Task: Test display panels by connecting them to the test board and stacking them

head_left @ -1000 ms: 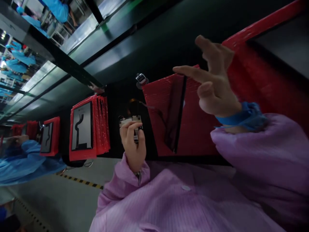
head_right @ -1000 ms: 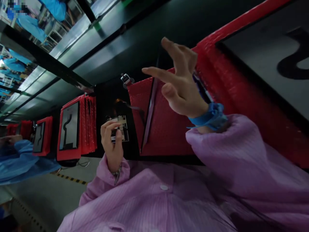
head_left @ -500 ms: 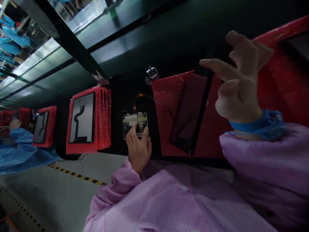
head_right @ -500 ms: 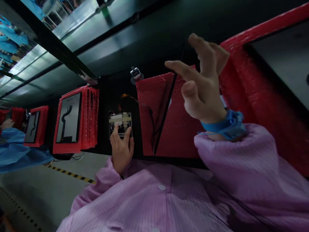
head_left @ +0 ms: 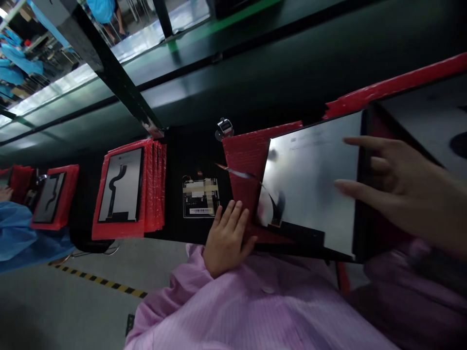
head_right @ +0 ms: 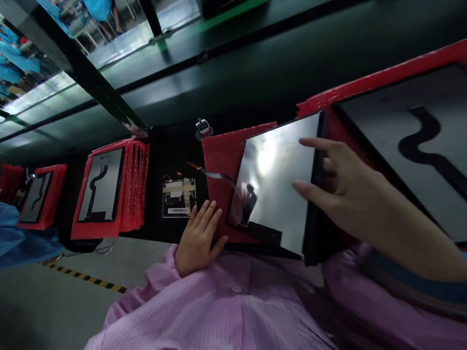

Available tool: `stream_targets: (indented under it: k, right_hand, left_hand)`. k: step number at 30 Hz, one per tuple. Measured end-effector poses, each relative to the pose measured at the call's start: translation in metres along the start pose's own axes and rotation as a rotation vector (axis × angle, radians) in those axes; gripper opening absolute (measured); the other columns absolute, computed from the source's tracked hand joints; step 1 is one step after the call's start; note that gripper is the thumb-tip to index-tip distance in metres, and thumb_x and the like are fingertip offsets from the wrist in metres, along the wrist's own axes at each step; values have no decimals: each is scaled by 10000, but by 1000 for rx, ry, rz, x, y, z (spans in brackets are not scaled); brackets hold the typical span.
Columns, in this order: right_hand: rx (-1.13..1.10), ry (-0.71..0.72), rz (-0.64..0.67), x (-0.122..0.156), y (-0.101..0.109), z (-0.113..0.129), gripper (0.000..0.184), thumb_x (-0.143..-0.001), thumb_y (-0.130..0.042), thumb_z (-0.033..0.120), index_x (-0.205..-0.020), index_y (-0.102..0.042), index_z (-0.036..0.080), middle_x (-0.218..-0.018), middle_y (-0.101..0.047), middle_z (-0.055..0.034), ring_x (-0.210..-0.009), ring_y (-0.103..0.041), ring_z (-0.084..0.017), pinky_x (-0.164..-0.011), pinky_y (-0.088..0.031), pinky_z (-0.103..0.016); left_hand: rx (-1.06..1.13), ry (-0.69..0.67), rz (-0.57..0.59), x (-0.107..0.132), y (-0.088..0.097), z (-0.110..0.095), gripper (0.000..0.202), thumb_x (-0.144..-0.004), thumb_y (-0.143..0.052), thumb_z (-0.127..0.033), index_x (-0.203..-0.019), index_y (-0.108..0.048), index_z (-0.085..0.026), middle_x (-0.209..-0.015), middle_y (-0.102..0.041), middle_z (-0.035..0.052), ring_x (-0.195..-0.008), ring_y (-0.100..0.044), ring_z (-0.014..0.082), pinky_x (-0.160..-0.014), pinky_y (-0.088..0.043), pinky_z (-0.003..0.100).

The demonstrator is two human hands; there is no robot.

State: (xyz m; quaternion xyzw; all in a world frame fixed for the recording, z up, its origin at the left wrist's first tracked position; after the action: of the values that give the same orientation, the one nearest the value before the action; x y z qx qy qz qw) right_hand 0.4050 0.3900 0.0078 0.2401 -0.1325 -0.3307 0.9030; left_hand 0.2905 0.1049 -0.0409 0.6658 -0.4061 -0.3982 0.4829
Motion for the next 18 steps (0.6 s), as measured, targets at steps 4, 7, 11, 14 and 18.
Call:
stream_targets:
  k: [4,7,11,14,18]
  right_hand:
    - [-338,-244,-76,11,-1,1,861,-645,-878,467,-1421,-513,392,-1026,-711,-76,-791,-701,-251,-603,-623,-372]
    - [-563,-325,-70,1,-21,9,946,-668,-828,287,-1514,-411,355,-1073,-723,-73,-761,-670,-194,-631,-609,-317]
    - [-648,-377,51,-21,-51,6,1048,-744,-709,148,-1650,-204,304,-1127,-720,-81,-751,-656,-163,-706,-604,-309]
    - [-378,-369,78,-28,-57,0,998,-826,-645,134,-1684,-144,228,-1223,-683,-148,-866,-681,-204,-876,-604,-413]
    - [362,-126,-94,-30,-53,14,762,-870,-653,232,-1578,-428,60,-1406,-534,-294,-1264,-560,-416,-1075,-474,-607]
  left_hand:
    - [8,28,50,-9,0,8,658,-1022,-501,-366,-1578,-349,-49,-1610,-491,196,-1565,-374,323,-1296,-308,556]
    - [75,20,47,-16,8,24,713,-998,-525,-312,-1602,-252,-51,-1585,-513,220,-1572,-363,310,-1299,-305,567]
    - [137,-25,47,-18,14,38,712,-993,-511,-263,-1615,-208,-96,-1592,-499,225,-1578,-351,299,-1297,-309,578]
    - [146,-63,80,-18,18,40,704,-988,-526,-258,-1607,-241,-82,-1592,-497,230,-1578,-346,321,-1279,-344,576]
    - [142,-253,-19,-34,45,40,414,-1000,-548,-232,-1407,-540,-154,-1390,-688,148,-1412,-579,281,-1209,-444,507]
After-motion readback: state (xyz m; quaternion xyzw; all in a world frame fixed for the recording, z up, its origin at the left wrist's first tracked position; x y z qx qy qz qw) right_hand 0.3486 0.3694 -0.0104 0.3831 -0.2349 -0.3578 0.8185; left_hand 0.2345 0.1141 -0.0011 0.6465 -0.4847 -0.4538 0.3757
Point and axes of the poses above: each hand's wrist, its own x-axis away from the middle knuckle, its own y-axis out of the back of the hand, z = x × y, the point moved 2 cm from there along -x, towards the middle knuckle
